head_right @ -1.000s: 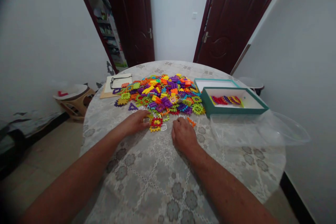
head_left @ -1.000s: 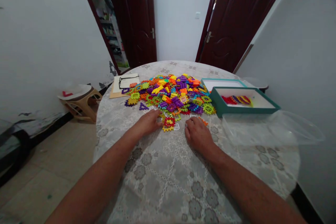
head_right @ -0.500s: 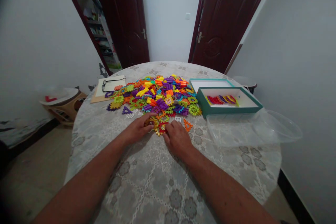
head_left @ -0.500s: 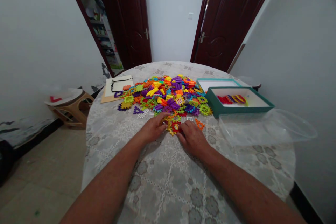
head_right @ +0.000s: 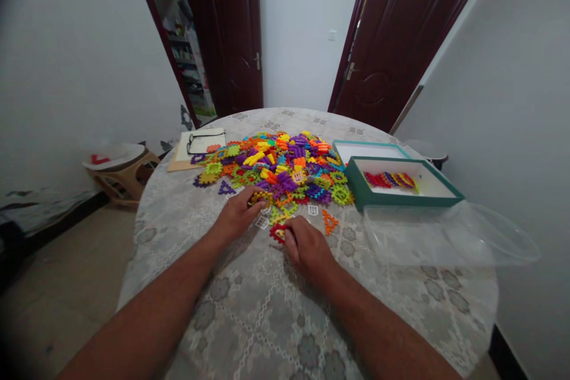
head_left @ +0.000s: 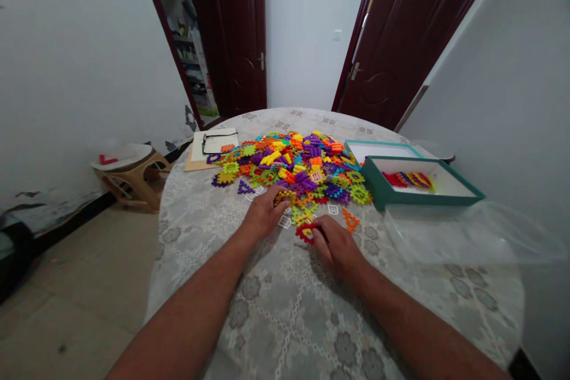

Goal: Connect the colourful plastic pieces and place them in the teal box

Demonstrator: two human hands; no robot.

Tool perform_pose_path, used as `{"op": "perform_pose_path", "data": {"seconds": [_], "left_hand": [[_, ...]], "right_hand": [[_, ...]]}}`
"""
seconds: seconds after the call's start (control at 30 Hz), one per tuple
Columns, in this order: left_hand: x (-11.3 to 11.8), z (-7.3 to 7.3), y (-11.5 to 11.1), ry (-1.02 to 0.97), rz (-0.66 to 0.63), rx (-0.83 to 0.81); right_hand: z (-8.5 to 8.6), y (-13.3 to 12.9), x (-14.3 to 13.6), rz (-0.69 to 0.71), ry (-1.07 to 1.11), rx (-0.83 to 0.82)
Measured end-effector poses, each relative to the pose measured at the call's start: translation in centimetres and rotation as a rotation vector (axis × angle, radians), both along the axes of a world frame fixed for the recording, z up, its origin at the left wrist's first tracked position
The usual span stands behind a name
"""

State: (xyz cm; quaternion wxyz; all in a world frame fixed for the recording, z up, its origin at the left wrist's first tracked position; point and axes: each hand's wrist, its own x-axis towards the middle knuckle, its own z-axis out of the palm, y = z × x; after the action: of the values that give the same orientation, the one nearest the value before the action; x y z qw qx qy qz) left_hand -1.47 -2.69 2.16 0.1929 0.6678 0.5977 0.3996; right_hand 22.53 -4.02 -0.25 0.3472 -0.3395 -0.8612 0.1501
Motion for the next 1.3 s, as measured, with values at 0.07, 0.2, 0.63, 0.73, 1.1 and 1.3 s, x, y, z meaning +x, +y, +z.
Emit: {"op": "perform_pose_path", "data": {"seconds": [0.07, 0.2, 0.63, 0.73, 1.1, 1.3], "left_hand": [[-0.1, 0.2, 0.1, -0.053, 0.015, -0.013], [-0.4, 0.4, 0.3, -0.053, -0.032, -0.076], [-0.9, 0.8, -0.1, 0.017, -0.290, -0.230], [-1.1, 0.7, 0.0, 0.035, -0.266, -0.245], [0.0, 0.7, -0.4, 0.071, -0.339, -0.308], [0.6, 1.6, -1.3, 0.043, -0.525, -0.411]], "right_hand": [[-0.4, 0.2, -0.4, -0.003, -0.038, -0.055], [-0.8, 1.0, -1.0, -0.105, -0.139, -0.099], [-0.5, 1.6, -1.7, -0.219, -0.149, -0.162], [-0.3, 1.8, -0.8, -0.210, -0.049, -0.210], [0.5, -0.1, 0.2, -0.113, 0.036, -0.282], [0.2, 0.0, 0.1, -0.157, 0.064, -0.329]]}}
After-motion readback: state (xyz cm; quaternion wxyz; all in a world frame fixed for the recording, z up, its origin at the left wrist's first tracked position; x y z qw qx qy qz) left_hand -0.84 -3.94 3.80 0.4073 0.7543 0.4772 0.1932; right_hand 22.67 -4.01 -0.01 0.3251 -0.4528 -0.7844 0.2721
